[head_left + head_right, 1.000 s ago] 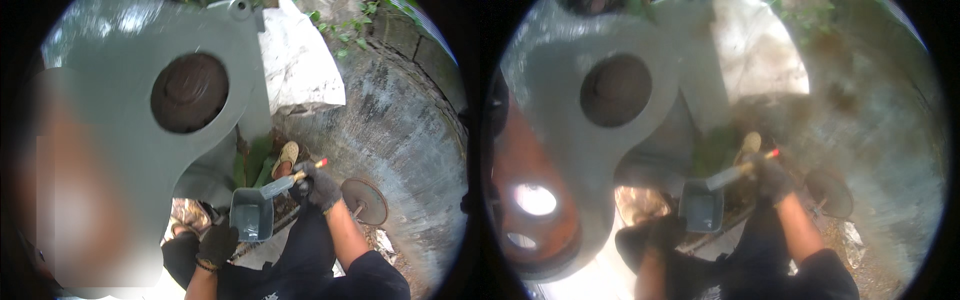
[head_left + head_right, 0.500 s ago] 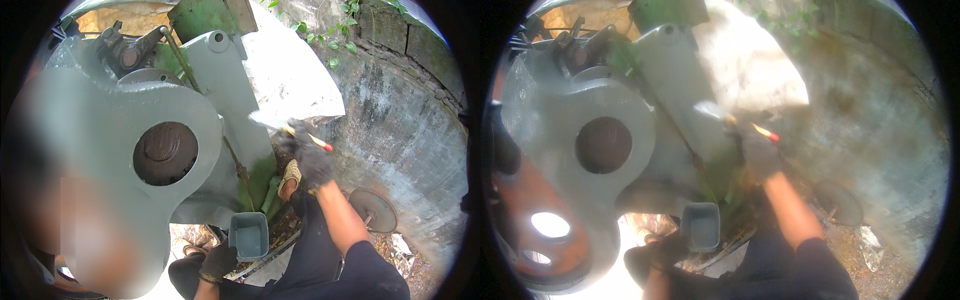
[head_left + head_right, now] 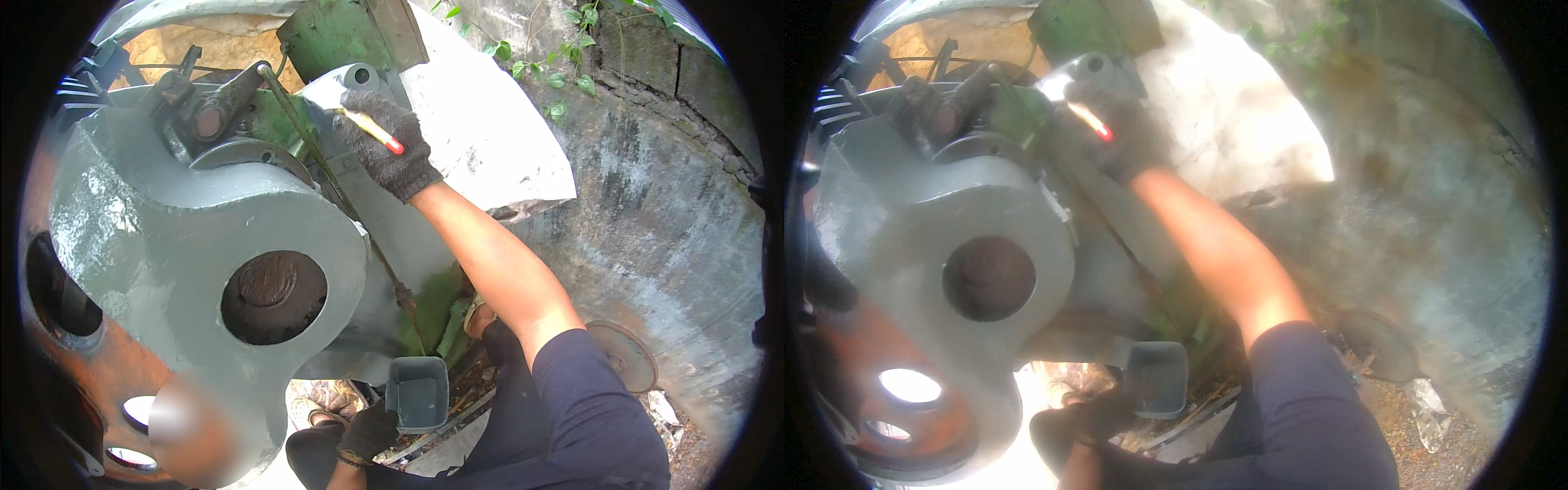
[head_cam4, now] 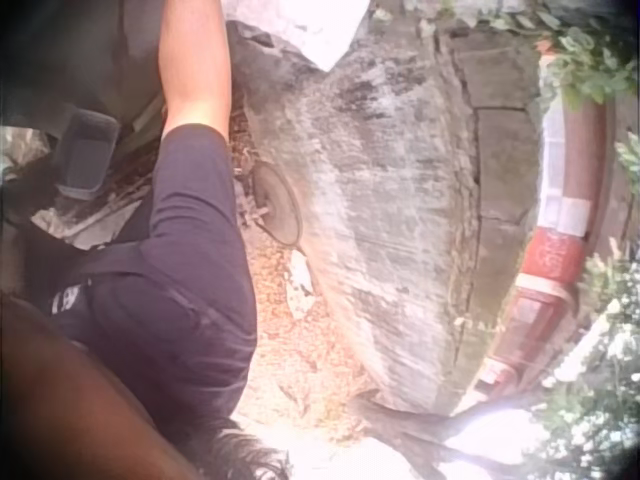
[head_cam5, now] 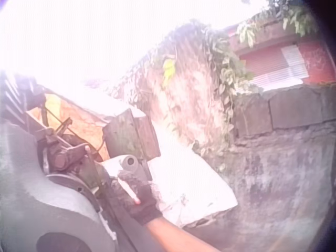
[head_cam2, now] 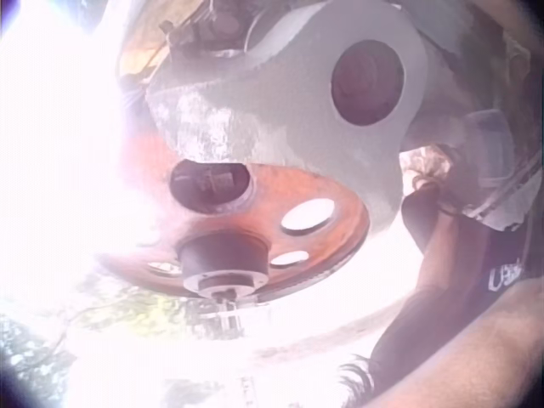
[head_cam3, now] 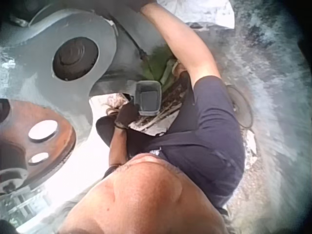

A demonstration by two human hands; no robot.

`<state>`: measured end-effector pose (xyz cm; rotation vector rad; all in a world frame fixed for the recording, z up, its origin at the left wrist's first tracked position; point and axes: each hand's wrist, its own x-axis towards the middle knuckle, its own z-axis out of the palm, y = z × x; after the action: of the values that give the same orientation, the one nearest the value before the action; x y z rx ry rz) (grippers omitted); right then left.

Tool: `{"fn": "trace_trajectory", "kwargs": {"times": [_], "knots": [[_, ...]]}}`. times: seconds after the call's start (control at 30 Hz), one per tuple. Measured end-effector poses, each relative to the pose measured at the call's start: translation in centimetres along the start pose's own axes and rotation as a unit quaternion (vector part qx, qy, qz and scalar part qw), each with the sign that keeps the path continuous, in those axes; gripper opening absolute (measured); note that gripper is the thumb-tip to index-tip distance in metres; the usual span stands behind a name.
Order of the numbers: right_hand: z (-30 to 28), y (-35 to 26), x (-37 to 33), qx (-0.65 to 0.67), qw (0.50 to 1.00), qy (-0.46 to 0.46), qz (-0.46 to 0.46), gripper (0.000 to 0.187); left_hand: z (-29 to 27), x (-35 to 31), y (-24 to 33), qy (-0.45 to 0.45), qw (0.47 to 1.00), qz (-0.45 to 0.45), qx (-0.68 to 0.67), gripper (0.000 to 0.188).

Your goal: The person paints a large metal machine part with gray paint using a brush. They repeatedly dip the brush into a small container and apply paint to the curved and flat surfaces of the part.

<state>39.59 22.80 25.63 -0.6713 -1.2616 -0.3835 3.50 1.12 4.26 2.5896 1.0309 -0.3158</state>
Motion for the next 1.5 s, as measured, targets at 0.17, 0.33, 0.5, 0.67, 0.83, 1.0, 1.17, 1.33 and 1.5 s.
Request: {"fn": "trace_trajectory", "kwargs": {"times": [0.17, 0.33, 0.5, 0.67, 0.83, 1.0, 1.17, 1.33, 1.5], "knots": [[-1.9, -0.2, -3.0, -0.068, 0.993, -0.098, 0.013, 0.028, -0.6, 0.4, 0.8, -0.04, 0.998, -0.032, 0.029, 0.038], [-3.8, -1.4, -1.9, -0.036, 0.986, -0.126, 0.099, 0.027, -1.6, 0.7, 2.0, -0.048, 0.997, -0.051, 0.033, 0.036], [-1.0, -1.3, 5.4, -0.125, 0.97, -0.169, 0.121, 0.024, 1.3, 0.7, -0.1, 0.025, 0.997, -0.057, -0.036, 0.038], [0.0, 2.8, 10.8, -0.065, 0.992, -0.105, -0.021, 0.022, 3.5, 1.6, -1.3, 0.011, 0.996, -0.053, -0.072, 0.04], [-0.2, 0.7, 5.9, 0.011, 0.998, -0.049, -0.043, 0.025, -0.1, 0.0, 0.8, 0.054, 0.991, -0.07, -0.096, 0.038], [-1.5, 0.3, -2.6, -0.093, 0.986, -0.115, -0.076, 0.03, 2.1, 0.1, -1.6, -0.019, 1.0, 0.005, 0.008, 0.04], [-4.6, 0.5, -8.1, -0.113, 0.982, -0.153, -0.006, 0.029, 0.3, 0.1, 0.3, -0.002, 0.998, -0.043, -0.036, 0.039], [-3.5, -0.7, -4.7, -0.025, 0.998, -0.049, 0.032, 0.031, 2.8, -0.2, -1.6, 0.014, 0.992, -0.089, -0.085, 0.041], [-3.6, 2.7, -3.8, -0.091, 0.99, -0.07, -0.076, 0.031, 3.5, 1.0, -1.7, 0.042, 0.995, -0.047, -0.078, 0.041]]}}
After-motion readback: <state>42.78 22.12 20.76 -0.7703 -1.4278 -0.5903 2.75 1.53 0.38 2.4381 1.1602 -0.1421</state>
